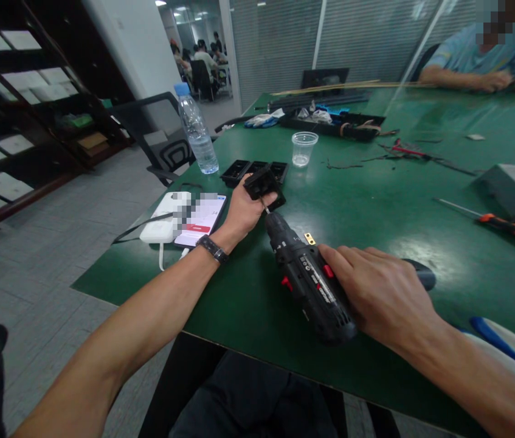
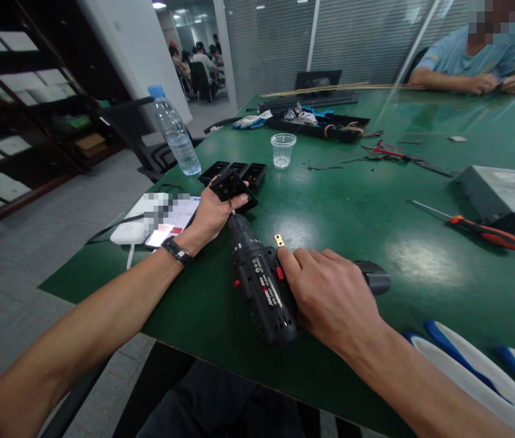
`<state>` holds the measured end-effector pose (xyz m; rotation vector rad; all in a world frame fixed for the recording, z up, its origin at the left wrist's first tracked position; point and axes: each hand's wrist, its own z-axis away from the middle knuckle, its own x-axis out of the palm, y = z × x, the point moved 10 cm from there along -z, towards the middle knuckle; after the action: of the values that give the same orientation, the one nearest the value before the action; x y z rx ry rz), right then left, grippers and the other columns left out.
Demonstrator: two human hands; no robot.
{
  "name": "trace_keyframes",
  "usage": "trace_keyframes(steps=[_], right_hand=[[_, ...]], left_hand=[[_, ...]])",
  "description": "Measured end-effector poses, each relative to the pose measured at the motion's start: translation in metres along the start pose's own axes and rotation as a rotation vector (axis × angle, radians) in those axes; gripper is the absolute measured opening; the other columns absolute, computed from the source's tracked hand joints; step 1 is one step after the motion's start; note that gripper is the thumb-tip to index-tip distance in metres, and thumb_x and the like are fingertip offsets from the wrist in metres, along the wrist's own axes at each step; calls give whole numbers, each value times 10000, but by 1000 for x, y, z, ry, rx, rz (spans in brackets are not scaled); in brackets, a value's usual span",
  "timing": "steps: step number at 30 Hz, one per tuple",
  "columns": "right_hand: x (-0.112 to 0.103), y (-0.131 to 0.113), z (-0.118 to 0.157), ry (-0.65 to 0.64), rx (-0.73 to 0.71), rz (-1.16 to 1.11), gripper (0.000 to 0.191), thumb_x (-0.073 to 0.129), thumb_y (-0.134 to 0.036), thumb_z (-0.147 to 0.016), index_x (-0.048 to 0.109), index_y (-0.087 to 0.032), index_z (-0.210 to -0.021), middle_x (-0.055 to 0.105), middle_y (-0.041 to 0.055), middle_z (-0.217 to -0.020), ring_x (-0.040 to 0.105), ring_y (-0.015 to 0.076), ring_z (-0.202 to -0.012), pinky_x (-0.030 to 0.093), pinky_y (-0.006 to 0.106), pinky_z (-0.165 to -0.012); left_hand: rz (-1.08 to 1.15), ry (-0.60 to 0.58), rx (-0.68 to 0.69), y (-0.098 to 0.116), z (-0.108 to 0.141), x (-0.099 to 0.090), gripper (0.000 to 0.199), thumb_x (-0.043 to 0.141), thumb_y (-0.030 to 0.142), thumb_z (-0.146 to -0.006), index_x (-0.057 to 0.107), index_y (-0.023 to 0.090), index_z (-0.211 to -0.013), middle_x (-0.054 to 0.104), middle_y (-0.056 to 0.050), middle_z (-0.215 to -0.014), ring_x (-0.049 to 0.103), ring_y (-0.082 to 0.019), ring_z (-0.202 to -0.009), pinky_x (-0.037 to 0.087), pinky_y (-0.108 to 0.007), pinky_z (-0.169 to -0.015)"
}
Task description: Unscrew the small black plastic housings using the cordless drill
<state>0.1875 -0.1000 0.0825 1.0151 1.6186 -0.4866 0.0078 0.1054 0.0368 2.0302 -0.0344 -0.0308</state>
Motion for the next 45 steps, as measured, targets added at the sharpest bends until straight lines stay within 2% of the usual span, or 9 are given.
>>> trace_keyframes(steps=[8, 13, 17, 23, 26, 30, 38, 45], right_hand=[[-8, 3, 2, 87, -24, -20, 474, 580, -88, -835, 608, -114, -1307, 746, 68, -868, 689, 260, -670, 421, 379, -639], [-13, 7, 3, 148, -38, 0, 446, 585, -84, -862, 596, -117, -1306, 721, 47, -830, 698, 259, -680, 445, 364, -638], [-16, 8, 3, 169, -47, -7, 428, 572, -78, -863, 602, -117, -1288, 724, 51, -837, 698, 261, -666, 450, 365, -618], [-16, 9, 3, 160, -39, 9, 405, 543, -114, -894, 595, -132, -1295, 730, 61, -837, 688, 277, -647, 445, 378, -587], [-13, 11, 3, 140, -29, 10, 419, 553, -107, -869, 598, -149, -1284, 734, 60, -846, 689, 280, -649, 447, 379, -584], [-10, 12, 3, 119, -27, 10, 473, 573, -86, -821, 595, -146, -1290, 751, 74, -882, 725, 293, -708, 473, 385, -615], [-7, 10, 4, 110, -19, 19, 469, 576, -104, -819, 609, -145, -1285, 767, 93, -919, 708, 286, -703, 464, 392, -627], [0, 7, 4, 72, -21, 6, 532, 584, -105, -818, 578, -140, -1350, 750, 66, -885, 708, 280, -707, 445, 383, -630]], left_hand=[[166, -16, -15, 9, 0, 6, 608, 978, 422, -687, 676, 225, -1176, 776, -74, -1231, 707, -259, -1207, 518, -501, -1154], [216, -59, -17, 13, 1, 12, 676, 979, 446, -685, 651, 214, -1229, 756, -94, -1280, 698, -259, -1225, 517, -506, -1154], [119, -57, -4, 16, 3, 11, 657, 944, 434, -738, 619, 214, -1264, 746, -103, -1283, 694, -263, -1214, 531, -498, -1128], [-194, -30, 91, 34, 7, 6, 536, 838, 217, -810, 568, 223, -1274, 712, -80, -1302, 666, -258, -1239, 507, -445, -1138], [-304, -40, 90, 37, 8, 7, 477, 746, 131, -827, 570, 216, -1263, 716, -86, -1272, 672, -258, -1211, 507, -455, -1129], [-421, -28, 68, 39, 8, 6, 406, 683, 104, -842, 601, 214, -1224, 732, -87, -1223, 686, -269, -1173, 516, -482, -1109], [-456, -9, 65, 44, 10, 5, 393, 670, 107, -847, 606, 217, -1219, 736, -69, -1198, 694, -252, -1117, 531, -429, -1053], [-353, 3, 63, 33, 9, 2, 306, 715, 162, -850, 555, 224, -1103, 700, -33, -1079, 657, -214, -1034, 526, -384, -983]])
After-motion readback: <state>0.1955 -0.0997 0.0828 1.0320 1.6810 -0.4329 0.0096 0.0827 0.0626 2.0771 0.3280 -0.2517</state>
